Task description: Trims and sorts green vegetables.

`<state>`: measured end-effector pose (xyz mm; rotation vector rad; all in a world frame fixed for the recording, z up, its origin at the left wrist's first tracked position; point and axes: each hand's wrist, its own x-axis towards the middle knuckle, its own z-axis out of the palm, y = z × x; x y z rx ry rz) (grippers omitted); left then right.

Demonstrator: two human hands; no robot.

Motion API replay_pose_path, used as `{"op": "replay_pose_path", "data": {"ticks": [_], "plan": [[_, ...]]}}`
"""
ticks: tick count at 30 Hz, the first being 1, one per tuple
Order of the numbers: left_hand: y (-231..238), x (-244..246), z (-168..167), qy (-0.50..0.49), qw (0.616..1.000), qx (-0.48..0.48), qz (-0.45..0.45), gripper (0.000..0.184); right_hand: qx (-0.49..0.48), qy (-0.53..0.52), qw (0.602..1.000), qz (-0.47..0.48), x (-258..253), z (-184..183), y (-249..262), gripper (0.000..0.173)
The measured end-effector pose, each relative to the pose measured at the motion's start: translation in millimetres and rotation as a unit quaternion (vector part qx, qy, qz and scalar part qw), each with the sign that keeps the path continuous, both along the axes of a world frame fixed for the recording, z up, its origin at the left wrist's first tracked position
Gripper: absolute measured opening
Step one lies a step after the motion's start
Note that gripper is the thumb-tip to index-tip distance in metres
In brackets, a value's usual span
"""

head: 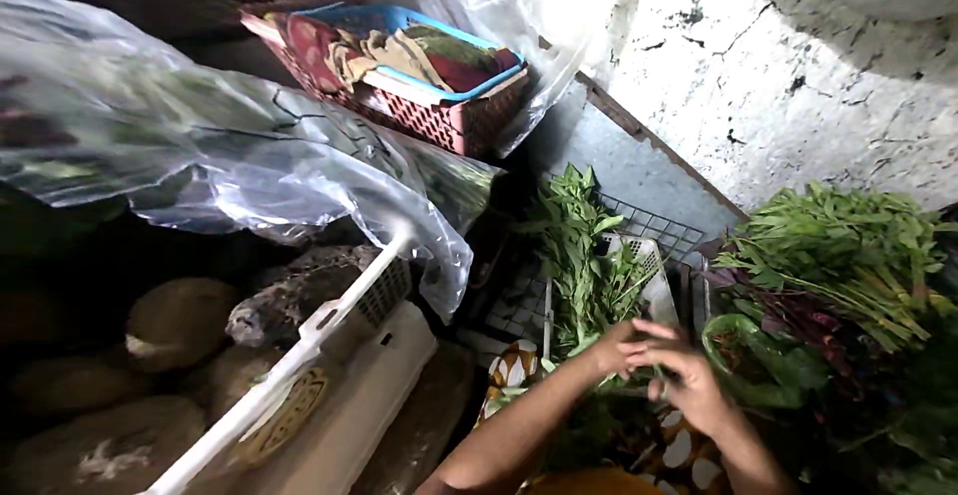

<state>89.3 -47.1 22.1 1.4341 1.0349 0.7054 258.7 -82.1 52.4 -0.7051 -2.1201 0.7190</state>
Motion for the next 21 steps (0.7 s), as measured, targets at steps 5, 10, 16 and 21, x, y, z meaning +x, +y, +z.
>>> {"op": "replay_pose_path", "data": {"ticks": [5,10,16,21], "plan": [[15.3,-20.7,37.5,-0.146,0.988,-0.03,0.034,0.022,-0.162,0.173,0.971,-0.019,19.2,-5.6,25.1,0.101],[14.5,-3.3,38.9,0.06,0.992,0.02,-0.11,0.029,-0.019,0.05,0.989,-0.138,13.3,25.4,36.9,0.023],[30.1,-7.9,45.3,0.032,0.995,0.05,0.078,0.034,-0.061,0.152,0.985,-0.046,-0.7,25.8,29.3,0.072],[12.7,0.4,40.5,0.074,0.983,0.167,-0.024,0.032,-0.147,0.193,0.964,-0.105,20.2,28.0,59.7,0.045]]}}
